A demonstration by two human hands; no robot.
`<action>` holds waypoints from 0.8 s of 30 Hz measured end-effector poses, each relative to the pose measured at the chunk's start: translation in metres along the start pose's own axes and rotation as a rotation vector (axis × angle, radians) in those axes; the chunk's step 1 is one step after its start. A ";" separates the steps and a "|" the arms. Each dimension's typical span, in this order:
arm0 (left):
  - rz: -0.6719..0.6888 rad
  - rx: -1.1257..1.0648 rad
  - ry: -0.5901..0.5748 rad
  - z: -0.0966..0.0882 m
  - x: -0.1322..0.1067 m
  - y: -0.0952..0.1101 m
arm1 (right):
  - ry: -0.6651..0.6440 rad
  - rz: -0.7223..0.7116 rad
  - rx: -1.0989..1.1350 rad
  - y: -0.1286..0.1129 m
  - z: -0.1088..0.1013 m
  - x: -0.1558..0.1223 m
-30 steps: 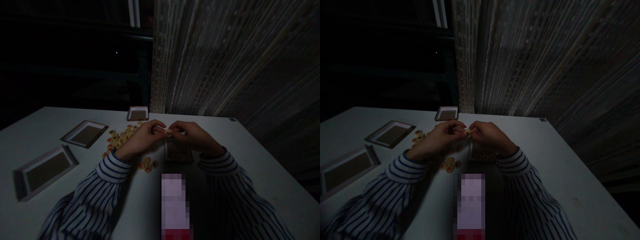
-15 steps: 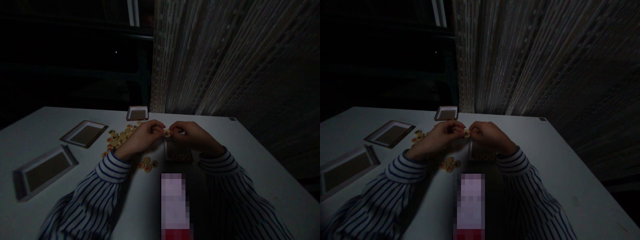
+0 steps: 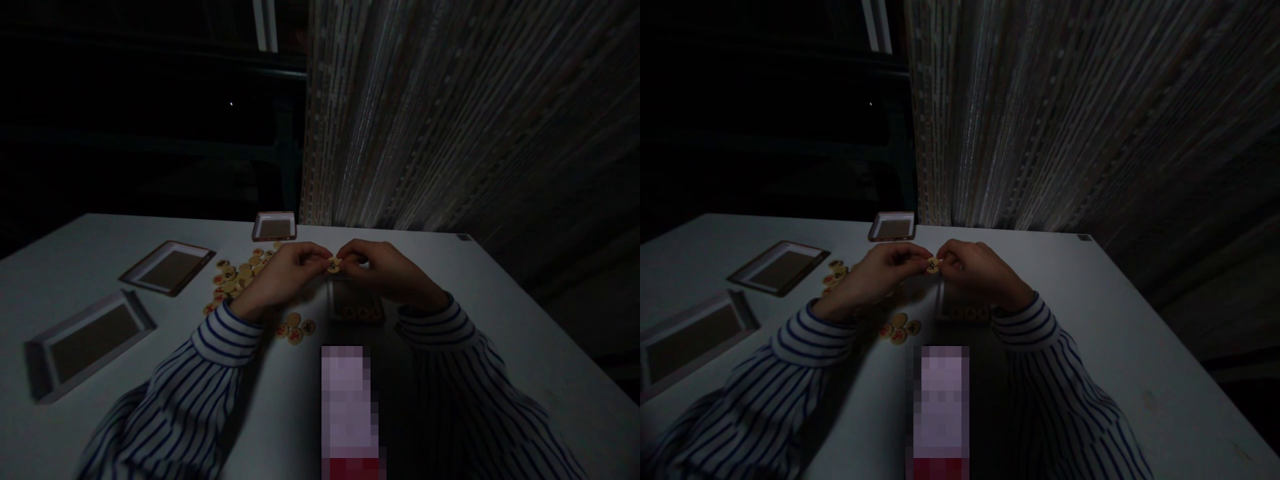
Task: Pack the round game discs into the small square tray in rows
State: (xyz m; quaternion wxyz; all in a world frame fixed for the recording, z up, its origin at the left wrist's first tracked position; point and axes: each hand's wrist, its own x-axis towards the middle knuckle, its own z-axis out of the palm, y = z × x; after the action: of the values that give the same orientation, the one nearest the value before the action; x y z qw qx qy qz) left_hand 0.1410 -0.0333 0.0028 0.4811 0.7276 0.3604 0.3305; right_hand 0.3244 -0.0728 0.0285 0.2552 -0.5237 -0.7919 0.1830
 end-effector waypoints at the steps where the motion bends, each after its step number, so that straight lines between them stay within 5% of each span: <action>1: 0.001 -0.010 0.001 0.000 0.000 0.000 | 0.003 -0.007 0.006 0.000 0.000 0.000; 24: -0.073 -0.043 0.015 0.009 -0.002 0.003 | 0.054 -0.140 -0.109 0.007 0.005 -0.014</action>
State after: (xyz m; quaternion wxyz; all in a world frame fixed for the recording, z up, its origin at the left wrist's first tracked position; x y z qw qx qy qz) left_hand 0.1482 -0.0395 0.0024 0.5057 0.7010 0.3831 0.3258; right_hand 0.3308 -0.0833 0.0178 0.2600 -0.4848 -0.8282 0.1071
